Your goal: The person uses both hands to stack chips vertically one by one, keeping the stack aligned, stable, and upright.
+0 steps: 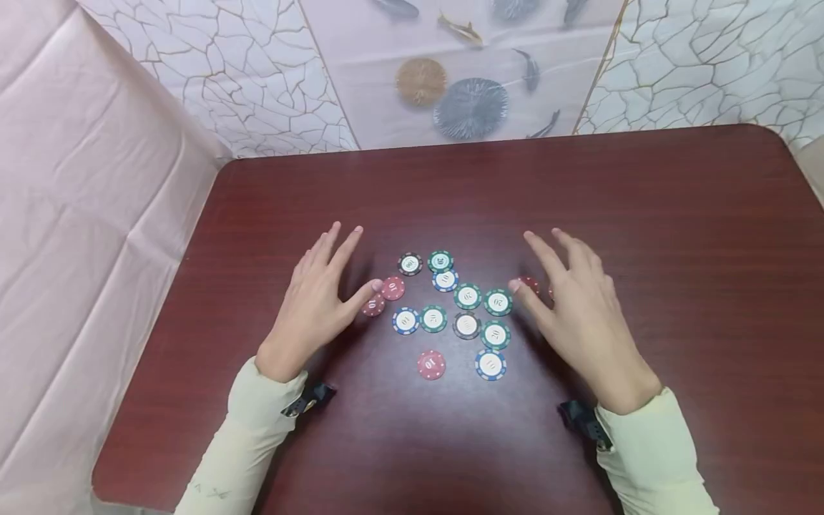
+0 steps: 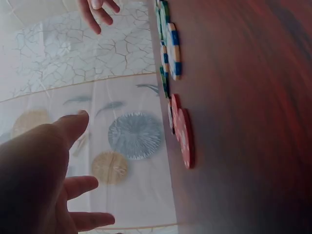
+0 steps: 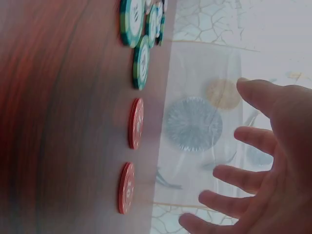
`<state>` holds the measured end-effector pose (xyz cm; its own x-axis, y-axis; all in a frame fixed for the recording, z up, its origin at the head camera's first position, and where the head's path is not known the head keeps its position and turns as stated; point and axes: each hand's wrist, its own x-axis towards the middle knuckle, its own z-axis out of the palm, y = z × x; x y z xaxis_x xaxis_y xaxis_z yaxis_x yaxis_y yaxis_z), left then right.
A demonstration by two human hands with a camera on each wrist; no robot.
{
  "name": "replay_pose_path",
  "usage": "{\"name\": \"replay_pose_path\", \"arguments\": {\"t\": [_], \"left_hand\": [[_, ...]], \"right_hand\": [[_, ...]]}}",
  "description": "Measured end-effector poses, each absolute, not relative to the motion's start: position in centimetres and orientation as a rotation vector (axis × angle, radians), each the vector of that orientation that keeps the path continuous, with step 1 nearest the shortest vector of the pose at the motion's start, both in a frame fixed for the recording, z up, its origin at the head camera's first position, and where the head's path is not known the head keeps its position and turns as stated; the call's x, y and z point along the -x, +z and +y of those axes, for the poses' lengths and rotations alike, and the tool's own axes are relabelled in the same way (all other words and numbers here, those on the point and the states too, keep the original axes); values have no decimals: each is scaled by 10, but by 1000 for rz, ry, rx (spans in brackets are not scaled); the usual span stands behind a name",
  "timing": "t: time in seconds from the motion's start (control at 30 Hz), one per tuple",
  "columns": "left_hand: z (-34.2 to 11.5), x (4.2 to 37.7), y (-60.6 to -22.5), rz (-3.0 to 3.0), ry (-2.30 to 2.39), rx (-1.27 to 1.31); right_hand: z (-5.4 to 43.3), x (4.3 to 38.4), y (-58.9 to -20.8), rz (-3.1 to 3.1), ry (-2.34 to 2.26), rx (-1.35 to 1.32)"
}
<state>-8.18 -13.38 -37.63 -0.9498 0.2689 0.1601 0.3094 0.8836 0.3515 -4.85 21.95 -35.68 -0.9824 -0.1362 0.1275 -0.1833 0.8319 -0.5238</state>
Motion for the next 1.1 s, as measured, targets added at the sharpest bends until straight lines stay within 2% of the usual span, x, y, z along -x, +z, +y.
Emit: {"name": "replay_pose_path", "arguments": {"t": [0.37, 0.6, 1.1], "left_hand": [[-118, 64, -377, -2967, -917, 613], [-113, 61, -380, -3011, -1323, 759], [-87, 85, -392, -3071, -1045, 1007]], "right_hand": [[212, 34, -361, -2959, 874, -405], [201, 33, -365, -2992, 919, -424], [198, 36, -362, -2952, 936, -376]]}}
